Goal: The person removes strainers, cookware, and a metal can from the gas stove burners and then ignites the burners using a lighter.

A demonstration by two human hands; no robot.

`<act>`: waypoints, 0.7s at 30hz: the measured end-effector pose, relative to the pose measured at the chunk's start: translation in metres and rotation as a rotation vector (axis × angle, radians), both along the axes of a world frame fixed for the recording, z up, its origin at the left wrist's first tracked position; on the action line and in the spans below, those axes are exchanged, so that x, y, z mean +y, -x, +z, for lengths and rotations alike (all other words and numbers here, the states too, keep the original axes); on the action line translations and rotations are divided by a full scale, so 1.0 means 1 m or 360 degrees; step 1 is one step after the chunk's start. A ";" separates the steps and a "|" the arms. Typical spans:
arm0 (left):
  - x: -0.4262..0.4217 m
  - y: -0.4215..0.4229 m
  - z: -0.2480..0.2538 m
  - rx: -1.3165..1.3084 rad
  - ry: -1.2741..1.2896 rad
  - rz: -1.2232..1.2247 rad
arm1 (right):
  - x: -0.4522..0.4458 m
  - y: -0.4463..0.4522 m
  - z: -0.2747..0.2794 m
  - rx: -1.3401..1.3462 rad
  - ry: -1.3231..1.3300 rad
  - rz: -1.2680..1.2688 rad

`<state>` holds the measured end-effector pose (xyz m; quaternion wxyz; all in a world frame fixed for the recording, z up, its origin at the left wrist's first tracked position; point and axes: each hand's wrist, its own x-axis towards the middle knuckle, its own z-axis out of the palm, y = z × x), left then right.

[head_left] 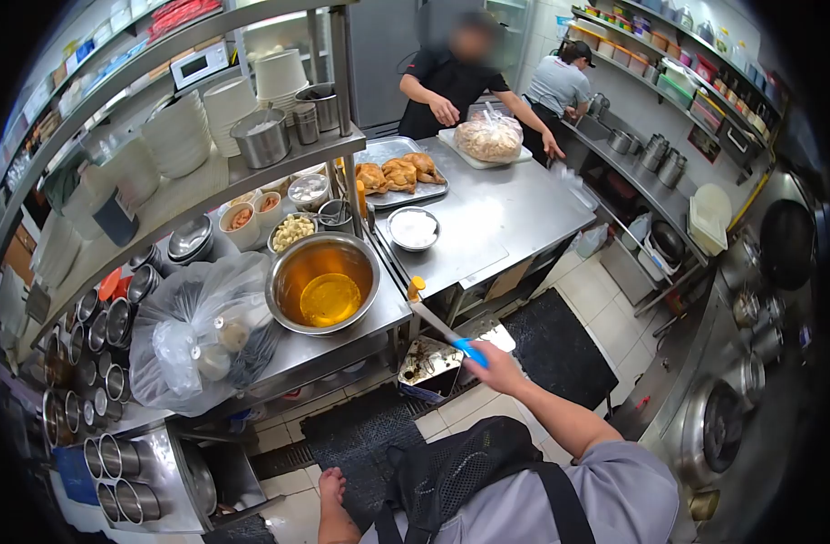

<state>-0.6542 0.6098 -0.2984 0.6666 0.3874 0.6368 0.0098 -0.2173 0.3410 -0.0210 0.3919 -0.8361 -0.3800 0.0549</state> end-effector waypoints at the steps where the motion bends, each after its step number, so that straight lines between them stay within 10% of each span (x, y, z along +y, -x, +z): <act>1: -0.001 -0.002 0.000 -0.0012 -0.0029 0.0035 | -0.019 -0.012 -0.010 0.0089 0.0099 -0.0227; 10: -0.031 -0.024 0.006 0.0105 -0.0113 0.0302 | -0.247 -0.094 -0.183 0.0816 0.0893 -0.1577; 21: -0.144 -0.118 0.046 0.0410 -0.0133 0.0018 | -0.165 -0.225 -0.275 0.0880 0.1549 0.0272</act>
